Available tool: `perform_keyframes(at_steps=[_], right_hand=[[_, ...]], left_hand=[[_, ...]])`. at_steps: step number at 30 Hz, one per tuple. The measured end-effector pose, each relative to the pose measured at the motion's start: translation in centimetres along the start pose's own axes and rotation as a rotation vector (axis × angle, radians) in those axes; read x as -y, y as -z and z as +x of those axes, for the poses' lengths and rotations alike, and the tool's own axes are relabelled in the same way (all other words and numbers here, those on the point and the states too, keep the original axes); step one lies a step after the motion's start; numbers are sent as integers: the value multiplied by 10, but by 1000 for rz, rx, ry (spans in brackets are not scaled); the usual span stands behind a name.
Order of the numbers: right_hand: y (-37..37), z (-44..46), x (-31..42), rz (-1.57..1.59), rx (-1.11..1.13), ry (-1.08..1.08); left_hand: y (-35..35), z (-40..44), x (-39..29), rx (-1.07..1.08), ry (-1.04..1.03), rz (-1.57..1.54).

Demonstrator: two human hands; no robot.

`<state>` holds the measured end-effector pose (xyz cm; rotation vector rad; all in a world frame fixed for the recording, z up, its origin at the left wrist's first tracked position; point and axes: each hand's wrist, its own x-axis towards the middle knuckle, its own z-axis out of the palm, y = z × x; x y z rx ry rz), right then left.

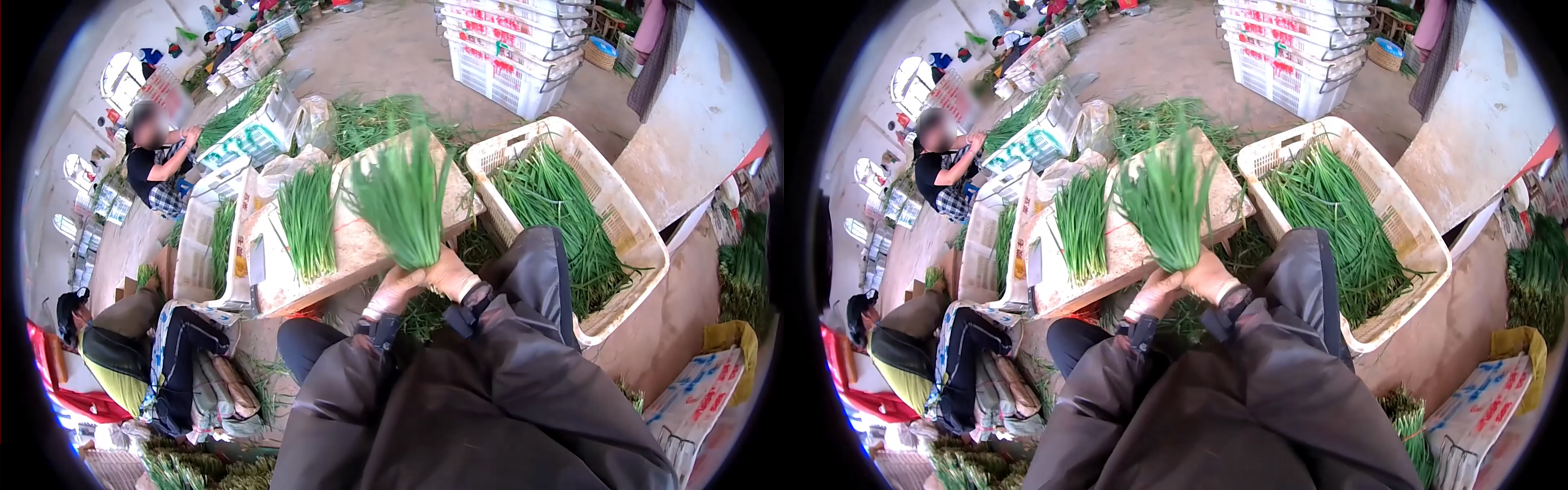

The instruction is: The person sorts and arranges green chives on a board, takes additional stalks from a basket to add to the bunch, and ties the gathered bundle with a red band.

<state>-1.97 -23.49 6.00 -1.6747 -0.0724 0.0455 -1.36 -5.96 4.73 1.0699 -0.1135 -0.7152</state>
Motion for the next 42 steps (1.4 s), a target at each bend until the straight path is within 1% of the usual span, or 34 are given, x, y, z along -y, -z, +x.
perform_keyframes(at_steps=[1, 2, 3, 5, 7, 8, 11, 12, 15, 16, 19, 20, 23, 24, 25, 27, 28, 29, 31, 32, 33, 35, 37, 42], right_hand=[[-6, -2, 14, -252, -4, 97], [-12, -12, 28, -473, -24, -175], [-19, -16, 31, -578, -45, -185], [-25, -21, 23, -755, -105, -51], [-29, -25, 37, -909, -104, -24], [-30, -26, 44, -986, -107, -10], [-35, -34, 50, -1233, -237, 226], [-37, -38, 56, -1303, -246, 239], [-40, -48, 62, -1298, -198, 305], [-41, -50, 60, -1252, -186, 333], [-43, -51, 75, -1084, -2, 203], [-41, -50, 85, -948, 162, -18], [-34, -40, 90, -610, 270, 19], [-31, -25, 81, -407, 362, 1], [-31, -15, 82, -304, 381, 21], [-28, 1, 94, -319, 357, 36], [-26, 4, 117, -387, 345, 32], [-25, 11, 125, -408, 331, 41], [-26, 30, 119, -421, 311, 151], [-29, 42, 116, -508, 320, 96], [-31, 54, 105, -516, 335, 150], [-40, 85, 69, -301, 331, 280], [-46, 105, 62, -146, 335, 373], [-46, 127, 68, -11, 354, 423]], left_hand=[[-1, 6, 7, -28, -68, -48], [-3, 11, 15, -55, -134, -95], [-9, 12, 15, -82, -201, -144], [-15, 8, 14, -123, -262, -263], [-15, 7, 13, -140, -329, -380], [-13, 7, 11, -103, -345, -407], [-2, 12, 8, 12, -393, -490], [-2, 11, 0, 35, -434, -458], [2, -2, -19, -54, -438, -586], [-2, -9, -28, -51, -460, -604], [-3, -17, -44, -188, -436, -510], [-5, -19, -49, -239, -448, -517], [2, -17, -54, -339, -483, -370], [-6, -18, -61, -387, -526, -345], [-7, -16, -64, -364, -553, -315], [0, -9, -65, -421, -618, -158], [10, -3, -64, -413, -593, -112], [5, -6, -72, -397, -592, -78], [5, -3, -85, -395, -626, 89], [7, -1, -90, -412, -657, 123], [4, -2, -100, -390, -673, 145], [0, -4, -120, -407, -634, 198], [-2, -2, -133, -400, -675, 224], [3, 13, -153, -404, -771, 422]])
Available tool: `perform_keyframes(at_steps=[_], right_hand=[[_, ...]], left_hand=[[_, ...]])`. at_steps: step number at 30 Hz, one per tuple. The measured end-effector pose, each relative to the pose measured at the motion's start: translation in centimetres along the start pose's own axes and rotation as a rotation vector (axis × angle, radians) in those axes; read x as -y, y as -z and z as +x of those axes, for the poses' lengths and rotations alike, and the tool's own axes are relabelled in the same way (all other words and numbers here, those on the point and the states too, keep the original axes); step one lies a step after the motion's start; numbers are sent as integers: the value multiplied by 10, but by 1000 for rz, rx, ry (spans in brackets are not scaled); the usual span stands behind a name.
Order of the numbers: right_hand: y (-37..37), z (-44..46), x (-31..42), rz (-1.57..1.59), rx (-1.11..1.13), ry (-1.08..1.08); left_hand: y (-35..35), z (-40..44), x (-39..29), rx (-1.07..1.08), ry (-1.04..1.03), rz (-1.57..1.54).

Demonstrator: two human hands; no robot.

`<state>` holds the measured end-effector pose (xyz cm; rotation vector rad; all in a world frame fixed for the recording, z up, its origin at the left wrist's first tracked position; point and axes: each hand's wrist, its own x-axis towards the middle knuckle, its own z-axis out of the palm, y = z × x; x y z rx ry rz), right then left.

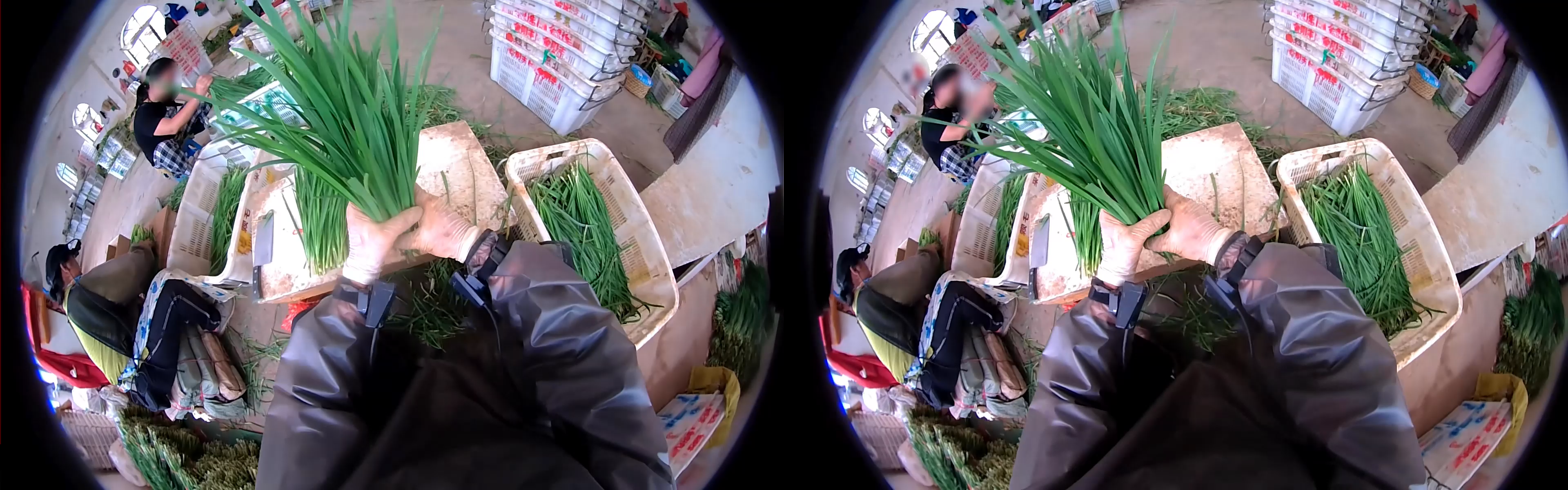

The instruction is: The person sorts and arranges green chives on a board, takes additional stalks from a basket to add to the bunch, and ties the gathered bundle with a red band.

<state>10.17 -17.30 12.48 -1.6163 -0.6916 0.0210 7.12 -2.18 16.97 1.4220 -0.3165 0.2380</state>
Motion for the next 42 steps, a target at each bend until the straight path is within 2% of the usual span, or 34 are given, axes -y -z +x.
perform_keyframes(at_steps=[1, 3, 5, 8, 10, 12, 14, 16, 18, 21, 23, 24, 27, 30, 33, 35, 42], right_hand=[[1, 3, -1, 40, -5, 4], [0, 10, -10, 515, -55, -197], [1, 15, -28, 566, -42, -229], [8, 18, -82, 179, 7, -125], [10, 25, -86, 36, 1, -99], [17, 24, -74, -374, 74, -198], [15, 27, -89, -203, 28, -162], [15, 33, -75, -217, 21, -133], [25, 34, -49, -417, 51, -113], [23, 36, -69, -546, 32, -25], [29, 42, -36, -586, 93, -182], [32, 44, -24, -606, 125, -261], [26, 39, -43, -605, 71, -269], [24, 38, -52, -609, 84, -263], [26, 38, -57, -584, 186, -301], [24, 38, -61, -503, 87, -197], [22, 43, -55, -521, 120, -222]], left_hand=[[1, 5, 5, 5, -22, 24], [3, 13, 18, 25, -23, 59], [5, 19, 29, 49, 8, 53], [7, 23, 40, 60, 82, 53], [13, 27, 61, 42, 89, 144], [13, 29, 70, 5, 119, 145], [13, 32, 69, 1, 88, 145], [15, 36, 75, 2, 53, 157], [15, 37, 74, -7, 51, 165], [10, 41, 52, -18, 107, 146], [9, 41, 44, -35, 170, 102], [11, 43, 49, -21, 103, 172], [10, 41, 60, -69, 246, -4], [20, 41, 76, 9, 9, 342], [24, 39, 79, 26, 34, 334], [16, 44, 70, -40, 204, 74], [19, 46, 75, -49, 185, 62]])
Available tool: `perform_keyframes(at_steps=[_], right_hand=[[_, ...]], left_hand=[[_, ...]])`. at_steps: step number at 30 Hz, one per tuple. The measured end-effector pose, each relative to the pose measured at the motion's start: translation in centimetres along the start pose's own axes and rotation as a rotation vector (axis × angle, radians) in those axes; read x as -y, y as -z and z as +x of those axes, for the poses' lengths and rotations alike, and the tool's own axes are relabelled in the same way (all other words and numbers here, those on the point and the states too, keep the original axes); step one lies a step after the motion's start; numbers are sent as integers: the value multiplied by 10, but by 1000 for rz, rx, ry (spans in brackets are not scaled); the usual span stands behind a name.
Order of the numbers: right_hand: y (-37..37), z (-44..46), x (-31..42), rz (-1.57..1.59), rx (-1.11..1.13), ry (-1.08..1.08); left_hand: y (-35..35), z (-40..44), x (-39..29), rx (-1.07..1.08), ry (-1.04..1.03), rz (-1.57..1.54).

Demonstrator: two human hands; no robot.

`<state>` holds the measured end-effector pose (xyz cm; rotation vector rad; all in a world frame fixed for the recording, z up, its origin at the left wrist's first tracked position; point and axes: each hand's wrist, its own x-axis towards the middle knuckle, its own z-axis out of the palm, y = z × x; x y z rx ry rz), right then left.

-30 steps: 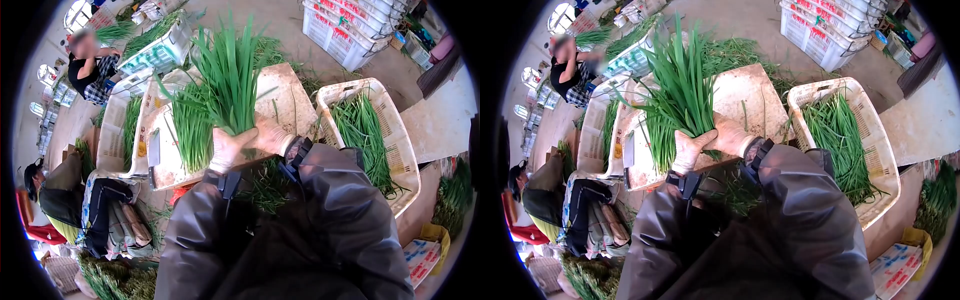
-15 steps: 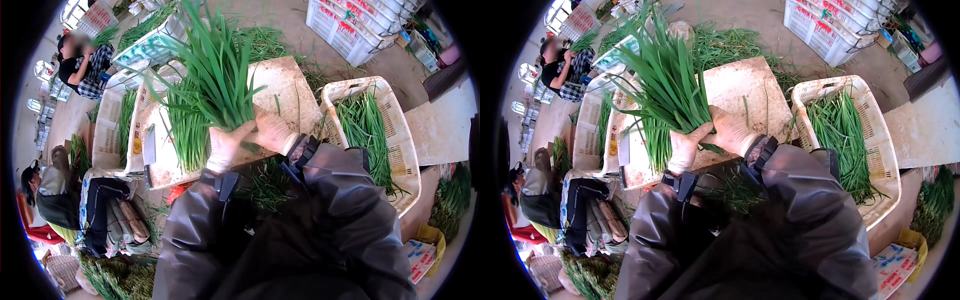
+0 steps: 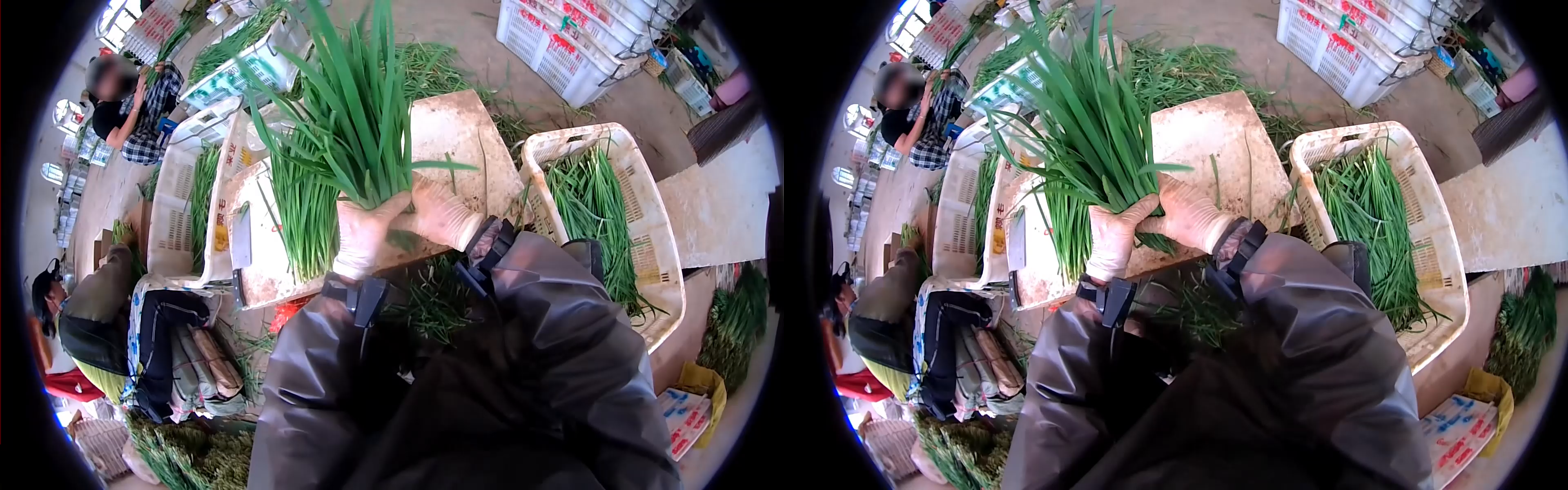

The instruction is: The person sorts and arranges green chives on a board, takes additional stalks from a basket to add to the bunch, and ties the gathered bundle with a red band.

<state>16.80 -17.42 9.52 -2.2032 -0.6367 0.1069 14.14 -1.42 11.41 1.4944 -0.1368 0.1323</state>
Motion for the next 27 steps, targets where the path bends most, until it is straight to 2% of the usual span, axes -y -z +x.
perform_keyframes(at_steps=[3, 5, 8, 11, 12, 15, 16, 19, 21, 23, 26, 27], right_hand=[[11, -3, 13, 6, 71, 7], [24, -3, 22, -6, 160, 6], [46, -8, 44, -55, 353, -66], [38, -16, 32, 51, 365, 131], [42, -18, 39, 101, 424, 72], [26, -20, 26, 147, 429, 170], [28, -22, 27, 51, 485, 114], [14, -25, 18, 138, 532, 59], [12, -23, 17, -18, 657, -110], [41, -23, 64, -141, 754, -248], [29, -30, 45, 87, 607, -100], [28, -34, 44, 63, 533, -62]], left_hand=[[0, -3, -9, 3, 59, -75], [-7, -11, -48, 28, 213, -307], [-2, -12, -35, 35, 244, -345], [2, -19, -35, 82, 316, -346], [3, -21, -27, 80, 320, -377], [4, -29, -10, 71, 342, -443], [1, -33, -7, 58, 338, -472], [-2, -43, -1, 11, 364, -549], [-1, -46, 3, 2, 397, -579], [3, -46, 8, -6, 404, -576], [11, -45, 4, -28, 413, -583], [14, -45, 3, -36, 418, -588]])
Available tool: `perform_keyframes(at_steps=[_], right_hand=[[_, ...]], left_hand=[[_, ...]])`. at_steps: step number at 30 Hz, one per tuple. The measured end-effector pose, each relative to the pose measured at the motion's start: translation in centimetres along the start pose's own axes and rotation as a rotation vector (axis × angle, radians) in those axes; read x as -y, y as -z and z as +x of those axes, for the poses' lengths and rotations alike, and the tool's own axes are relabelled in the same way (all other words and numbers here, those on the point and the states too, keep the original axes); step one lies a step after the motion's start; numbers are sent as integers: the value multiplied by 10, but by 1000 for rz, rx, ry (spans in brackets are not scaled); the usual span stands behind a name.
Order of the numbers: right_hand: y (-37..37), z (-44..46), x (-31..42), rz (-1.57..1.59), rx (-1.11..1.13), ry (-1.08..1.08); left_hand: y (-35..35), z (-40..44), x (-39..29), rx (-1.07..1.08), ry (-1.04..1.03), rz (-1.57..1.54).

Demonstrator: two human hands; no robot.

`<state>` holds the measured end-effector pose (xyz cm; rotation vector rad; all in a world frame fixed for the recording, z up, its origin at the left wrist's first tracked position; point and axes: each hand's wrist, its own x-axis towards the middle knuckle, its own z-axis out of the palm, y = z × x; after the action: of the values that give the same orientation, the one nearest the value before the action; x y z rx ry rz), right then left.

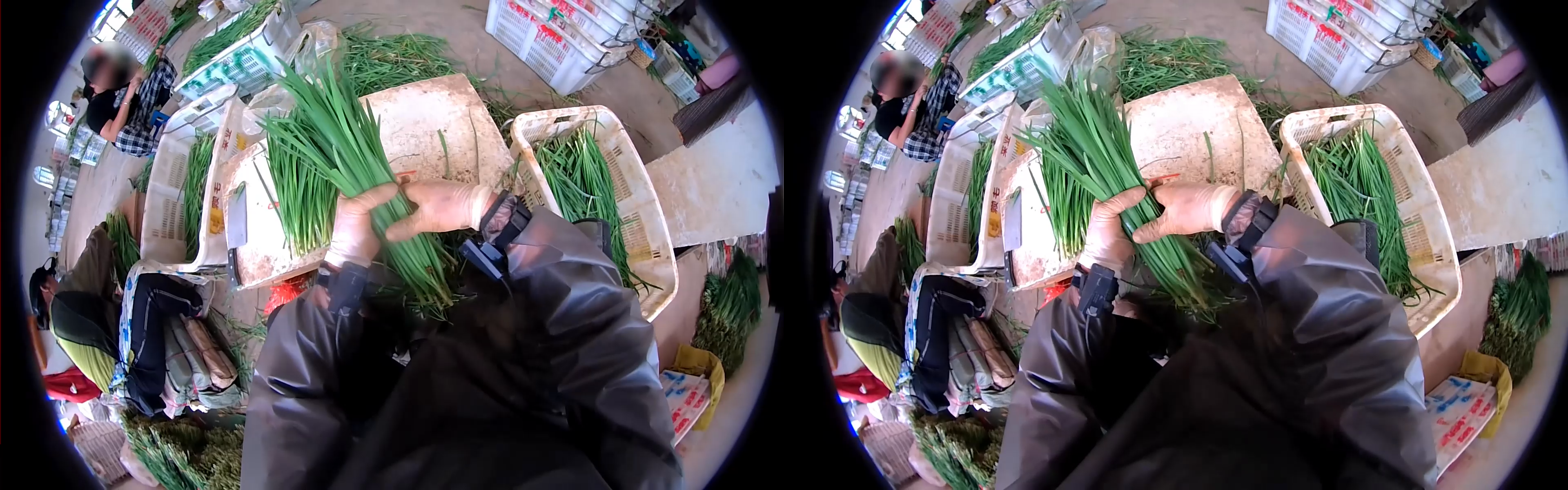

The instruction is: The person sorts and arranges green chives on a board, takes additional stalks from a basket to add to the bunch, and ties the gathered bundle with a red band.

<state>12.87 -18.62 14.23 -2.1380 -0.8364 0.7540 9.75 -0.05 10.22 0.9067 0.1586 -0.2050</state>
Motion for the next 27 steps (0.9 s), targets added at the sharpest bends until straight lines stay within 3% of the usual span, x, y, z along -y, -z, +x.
perform_keyframes(at_steps=[2, 3, 4, 6, 9, 10, 13, 18, 27], right_hand=[[-4, -7, -2, -65, -141, 69], [11, -20, 24, -139, -64, -82], [2, -25, 17, -252, -267, -42], [-1, -37, 15, -315, -423, -125], [-3, -61, 35, -54, -317, -66], [-11, -65, 35, -103, -343, 95], [-29, -66, 31, -331, -355, 279], [-35, -64, 21, -499, -337, 300], [-46, -58, 16, -735, -369, 329]], left_hand=[[4, 2, -3, -41, 31, -33], [5, 2, -7, -66, 26, -48], [4, 1, -10, -90, 21, -62], [3, 0, -14, -98, 5, -45], [-1, -2, -20, -131, -2, -13], [-3, -3, -21, -142, 7, -20], [-5, -3, -21, -162, 38, -26], [2, 1, -18, -94, 125, -72], [13, 15, -3, -168, 87, -9]])
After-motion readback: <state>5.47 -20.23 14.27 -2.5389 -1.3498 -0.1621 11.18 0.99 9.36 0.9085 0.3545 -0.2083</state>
